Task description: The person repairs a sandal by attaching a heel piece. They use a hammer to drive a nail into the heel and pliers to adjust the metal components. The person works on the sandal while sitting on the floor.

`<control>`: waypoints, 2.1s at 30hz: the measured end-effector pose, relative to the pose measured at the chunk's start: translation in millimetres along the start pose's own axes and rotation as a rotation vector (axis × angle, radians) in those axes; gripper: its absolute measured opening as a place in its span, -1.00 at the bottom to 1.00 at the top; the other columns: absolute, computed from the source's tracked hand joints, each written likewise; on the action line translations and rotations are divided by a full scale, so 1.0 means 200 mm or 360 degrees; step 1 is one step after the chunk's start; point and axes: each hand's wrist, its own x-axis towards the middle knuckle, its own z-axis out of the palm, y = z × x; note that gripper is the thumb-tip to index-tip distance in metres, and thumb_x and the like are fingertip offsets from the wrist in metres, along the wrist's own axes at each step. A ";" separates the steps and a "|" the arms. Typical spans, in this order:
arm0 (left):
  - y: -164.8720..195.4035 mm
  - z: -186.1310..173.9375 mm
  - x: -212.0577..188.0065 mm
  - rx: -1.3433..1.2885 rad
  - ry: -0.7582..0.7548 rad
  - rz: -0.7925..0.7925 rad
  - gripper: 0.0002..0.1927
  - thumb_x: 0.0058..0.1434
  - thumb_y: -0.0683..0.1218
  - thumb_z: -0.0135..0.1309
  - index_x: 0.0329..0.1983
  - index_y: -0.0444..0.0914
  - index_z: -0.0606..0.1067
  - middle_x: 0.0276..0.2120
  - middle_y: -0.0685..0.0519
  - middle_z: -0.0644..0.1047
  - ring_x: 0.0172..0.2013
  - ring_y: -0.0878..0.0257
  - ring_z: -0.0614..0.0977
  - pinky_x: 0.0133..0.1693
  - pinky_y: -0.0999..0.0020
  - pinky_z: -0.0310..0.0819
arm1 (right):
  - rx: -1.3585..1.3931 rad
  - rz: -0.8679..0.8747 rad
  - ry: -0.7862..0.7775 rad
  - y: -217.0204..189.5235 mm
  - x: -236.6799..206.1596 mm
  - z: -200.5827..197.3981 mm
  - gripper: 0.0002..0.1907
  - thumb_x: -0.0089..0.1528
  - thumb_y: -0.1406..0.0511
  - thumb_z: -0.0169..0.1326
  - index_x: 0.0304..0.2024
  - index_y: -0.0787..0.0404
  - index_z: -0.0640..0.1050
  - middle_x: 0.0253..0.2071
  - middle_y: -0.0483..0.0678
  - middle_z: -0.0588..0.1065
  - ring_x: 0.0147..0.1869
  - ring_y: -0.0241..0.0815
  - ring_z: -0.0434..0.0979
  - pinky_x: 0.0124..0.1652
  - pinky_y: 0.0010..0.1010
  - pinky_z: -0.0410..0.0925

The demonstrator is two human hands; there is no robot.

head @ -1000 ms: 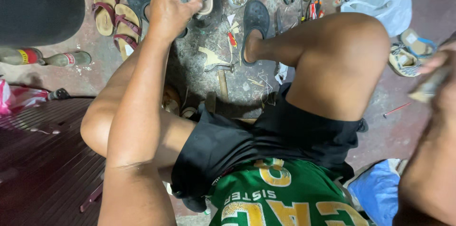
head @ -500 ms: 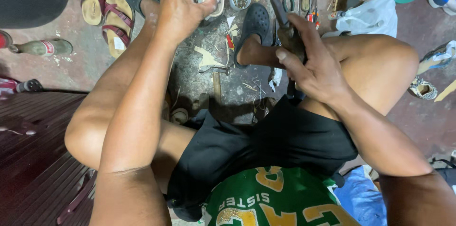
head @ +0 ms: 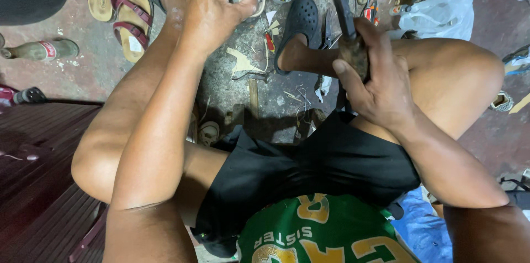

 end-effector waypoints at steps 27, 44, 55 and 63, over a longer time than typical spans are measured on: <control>0.03 0.02 0.01 0.0160 0.0020 -0.0106 -0.91 0.29 -0.32 0.26 -0.18 -0.31 0.61 -0.25 0.07 0.68 -0.21 0.40 0.71 -0.19 0.47 0.59 | -0.0091 -0.0225 -0.0038 0.10 0.02 0.04 -0.35 0.36 0.38 0.20 0.39 0.25 0.17 -0.11 0.21 0.55 -0.18 0.25 0.61 -0.27 -0.08 0.45; -0.03 0.01 -0.04 -0.0085 -0.0137 -0.0219 -0.78 0.43 -0.26 0.21 0.12 -0.28 0.57 -0.01 0.06 0.58 -0.02 0.33 0.69 -0.03 0.46 0.69 | 0.0272 -0.0066 -0.0049 0.06 0.03 0.02 -0.46 0.45 0.43 0.11 0.40 0.26 0.20 -0.32 -0.08 0.48 -0.34 -0.24 0.55 -0.30 -0.39 0.38; -0.03 0.01 -0.01 0.0125 -0.0114 -0.0191 -0.74 0.33 -0.22 0.35 0.04 -0.24 0.59 -0.12 0.11 0.57 -0.18 0.39 0.61 -0.23 0.50 0.50 | 0.0167 -0.0256 0.0111 0.11 0.02 0.04 -0.45 0.40 0.39 0.16 0.38 0.28 0.25 -0.20 0.02 0.50 -0.27 -0.09 0.60 -0.21 -0.28 0.45; -0.04 0.02 -0.01 0.0054 -0.0087 -0.0160 -0.78 0.36 -0.20 0.35 0.02 -0.26 0.58 -0.07 0.11 0.58 -0.20 0.42 0.59 -0.27 0.55 0.48 | 0.0030 -0.0222 -0.0104 0.10 0.04 0.06 -0.40 0.33 0.37 0.19 0.36 0.30 0.25 -0.16 0.13 0.54 -0.25 0.07 0.61 -0.27 -0.19 0.46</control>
